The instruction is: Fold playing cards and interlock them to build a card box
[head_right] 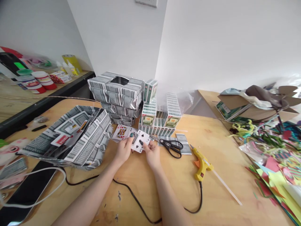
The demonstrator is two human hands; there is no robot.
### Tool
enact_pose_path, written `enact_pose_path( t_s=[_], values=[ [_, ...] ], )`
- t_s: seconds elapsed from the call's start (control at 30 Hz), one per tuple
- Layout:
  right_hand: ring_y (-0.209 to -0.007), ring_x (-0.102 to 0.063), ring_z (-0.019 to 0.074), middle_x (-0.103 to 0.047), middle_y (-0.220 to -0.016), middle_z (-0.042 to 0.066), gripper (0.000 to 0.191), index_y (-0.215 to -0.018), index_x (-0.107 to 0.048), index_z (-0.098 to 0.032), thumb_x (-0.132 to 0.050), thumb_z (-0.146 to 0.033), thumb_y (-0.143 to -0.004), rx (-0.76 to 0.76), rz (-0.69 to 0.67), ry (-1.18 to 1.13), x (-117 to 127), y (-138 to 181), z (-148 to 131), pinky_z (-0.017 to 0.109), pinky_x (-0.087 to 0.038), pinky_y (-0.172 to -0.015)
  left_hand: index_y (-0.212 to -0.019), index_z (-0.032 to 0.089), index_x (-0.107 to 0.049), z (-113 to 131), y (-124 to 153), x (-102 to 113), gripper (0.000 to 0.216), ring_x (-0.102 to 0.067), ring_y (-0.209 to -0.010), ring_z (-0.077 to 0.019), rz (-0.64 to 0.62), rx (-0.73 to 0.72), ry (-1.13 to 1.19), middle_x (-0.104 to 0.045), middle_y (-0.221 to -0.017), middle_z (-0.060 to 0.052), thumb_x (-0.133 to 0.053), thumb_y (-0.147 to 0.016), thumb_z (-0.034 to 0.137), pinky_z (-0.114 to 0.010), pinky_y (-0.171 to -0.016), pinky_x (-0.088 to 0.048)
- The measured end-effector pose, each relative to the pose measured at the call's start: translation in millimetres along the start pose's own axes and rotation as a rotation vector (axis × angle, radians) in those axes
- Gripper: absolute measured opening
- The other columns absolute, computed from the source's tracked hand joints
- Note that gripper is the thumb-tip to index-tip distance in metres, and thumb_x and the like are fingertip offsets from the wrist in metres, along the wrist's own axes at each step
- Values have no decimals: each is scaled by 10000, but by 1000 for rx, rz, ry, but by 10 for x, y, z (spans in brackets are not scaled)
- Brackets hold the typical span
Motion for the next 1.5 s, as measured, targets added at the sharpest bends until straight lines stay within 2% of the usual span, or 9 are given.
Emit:
enact_pose_path(
  t_s=[0.13,0.3,0.5,0.73,0.8,0.9,1.1,1.27,1.5],
  values=[
    [-624,-622,186,-696,-799,50,296,-844,-626,-162,-646,-394,-662,9,36,19,58,-17,-19,294,-485,-554,-525,182,-421,78,32,-85,323,-388,-473,-99,-117,-61,31,-414,-464,38,-436,-786,373,-213,-487,-272],
    [-639,-625,193,-696,-800,54,288,-842,-624,-159,-647,-382,-662,-7,38,8,69,-23,4,305,-494,-567,-525,181,-396,148,29,-79,302,-324,-472,-92,-120,-139,-98,-357,-461,47,-444,-782,333,-218,-485,-223],
    [-635,-626,192,-697,-780,50,258,-802,-634,-161,-649,-376,-660,3,40,44,60,-14,-8,308,-497,-577,-499,176,-405,157,-1,-29,326,-339,-462,-93,-36,-157,-188,-393,-455,30,-413,-798,307,-231,-487,-207],
    [-598,-621,189,-698,-778,51,271,-828,-639,-165,-635,-386,-671,9,52,51,58,-16,0,289,-480,-523,-437,167,-414,122,-21,5,389,-352,-475,-93,-34,-142,-185,-399,-446,26,-450,-779,349,-220,-488,-239],
    [-581,-620,188,-697,-762,46,265,-826,-642,-170,-634,-387,-674,5,35,48,40,-19,11,284,-473,-505,-503,171,-505,128,-30,31,306,-425,-538,-105,-20,-149,-118,-496,-542,8,-485,-757,340,-211,-523,-293],
    [-564,-619,188,-693,-740,41,267,-832,-647,-173,-636,-388,-674,-5,-11,49,-3,-19,30,285,-468,-494,-717,182,-607,46,-58,41,151,-497,-629,-125,-18,-90,19,-581,-689,-10,-526,-719,310,-207,-579,-357],
    [-687,-630,203,-693,-823,48,270,-872,-652,-173,-634,-370,-687,15,-47,68,-22,-20,29,313,-494,-609,-660,160,-567,-98,-90,6,190,-445,-559,-102,-36,-32,63,-510,-585,20,-529,-722,336,-198,-534,-342],
    [-823,-622,228,-681,-920,54,276,-939,-652,-192,-597,-358,-726,31,-62,41,-30,-20,-18,340,-507,-679,-641,154,-572,-80,-98,79,193,-464,-542,-101,17,-25,10,-544,-571,15,-534,-710,330,-196,-521,-344],
    [-856,-623,243,-690,-869,48,300,-958,-657,-194,-582,-371,-727,-7,-137,42,-101,1,-26,356,-522,-685,-671,155,-618,-49,-97,167,164,-531,-583,-116,64,-18,-85,-618,-622,0,-541,-701,296,-199,-546,-383]
  ],
)
Point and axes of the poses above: each hand's wrist, its own y-axis away from the middle knuckle, its own x-axis out of the back of the hand, z = x × y, the point moved 10 cm from there along -y, towards the middle knuckle
